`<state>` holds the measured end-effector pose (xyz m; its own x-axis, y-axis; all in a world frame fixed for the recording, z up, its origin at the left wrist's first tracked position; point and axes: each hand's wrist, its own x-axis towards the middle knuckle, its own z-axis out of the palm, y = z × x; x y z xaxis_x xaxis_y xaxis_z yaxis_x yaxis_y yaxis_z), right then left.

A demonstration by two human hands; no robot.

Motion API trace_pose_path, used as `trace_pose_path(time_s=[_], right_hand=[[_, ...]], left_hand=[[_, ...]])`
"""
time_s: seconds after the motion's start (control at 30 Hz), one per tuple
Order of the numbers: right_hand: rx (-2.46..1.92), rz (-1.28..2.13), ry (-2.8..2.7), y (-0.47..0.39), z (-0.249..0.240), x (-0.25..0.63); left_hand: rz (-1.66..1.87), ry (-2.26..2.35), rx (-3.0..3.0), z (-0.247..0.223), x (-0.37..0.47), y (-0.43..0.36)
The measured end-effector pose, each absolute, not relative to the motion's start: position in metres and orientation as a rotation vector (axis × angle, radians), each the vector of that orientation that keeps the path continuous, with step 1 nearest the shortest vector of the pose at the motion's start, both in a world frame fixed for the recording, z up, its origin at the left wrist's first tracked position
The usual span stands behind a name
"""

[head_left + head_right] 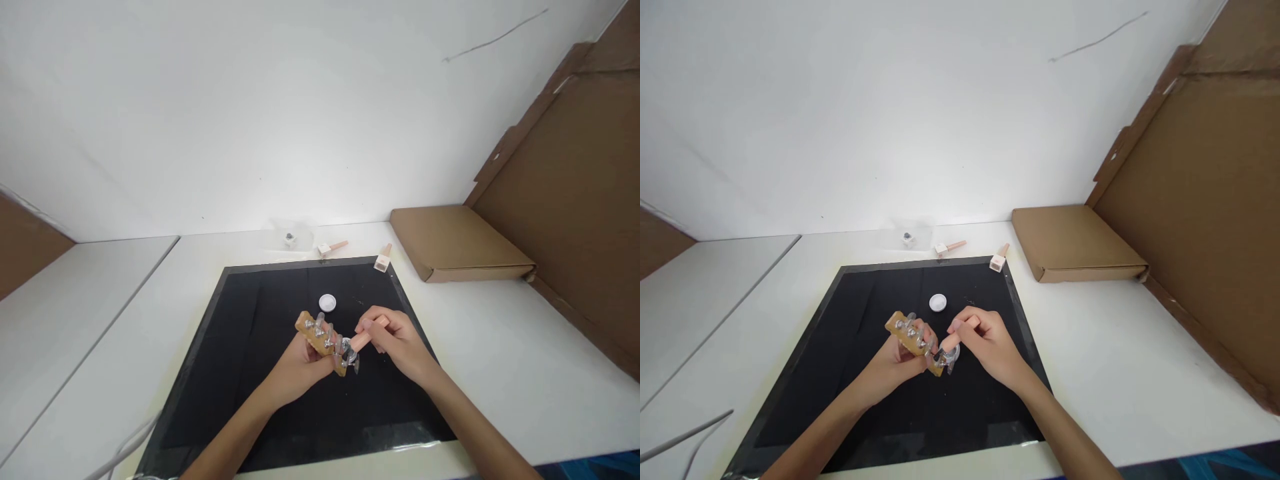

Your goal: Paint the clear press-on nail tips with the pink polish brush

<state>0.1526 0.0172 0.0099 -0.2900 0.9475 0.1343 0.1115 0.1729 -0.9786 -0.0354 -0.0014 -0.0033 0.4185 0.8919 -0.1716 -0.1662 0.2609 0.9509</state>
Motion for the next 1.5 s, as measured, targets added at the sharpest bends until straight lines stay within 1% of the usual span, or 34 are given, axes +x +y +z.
trace_pose_path(time_s=[0.8, 1.0, 1.17, 1.3, 1.5], right_hand=[[-1.139, 1.253, -1.395, 0.022, 0.007, 0.15], [-0.953, 1.277, -1.346, 0.021, -0.006, 0.153], [-0.806, 1.364, -1.447, 0.017, -0.007, 0.155], [-0.834, 1.347, -1.545, 0.016, -0.002, 0.156], [-0.89, 1.336, -1.498, 0.017, 0.0, 0.155]], left_hand=[[0.877, 0.838, 0.983, -0.004, -0.04, -0.002], [0.896, 0.847, 0.933, -0.003, -0.042, -0.001], [0.921, 0.847, 0.841, 0.003, -0.041, -0.001], [0.922, 0.828, 0.764, 0.004, -0.04, -0.002], [0.896, 0.778, 0.717, 0.0, -0.041, -0.002]])
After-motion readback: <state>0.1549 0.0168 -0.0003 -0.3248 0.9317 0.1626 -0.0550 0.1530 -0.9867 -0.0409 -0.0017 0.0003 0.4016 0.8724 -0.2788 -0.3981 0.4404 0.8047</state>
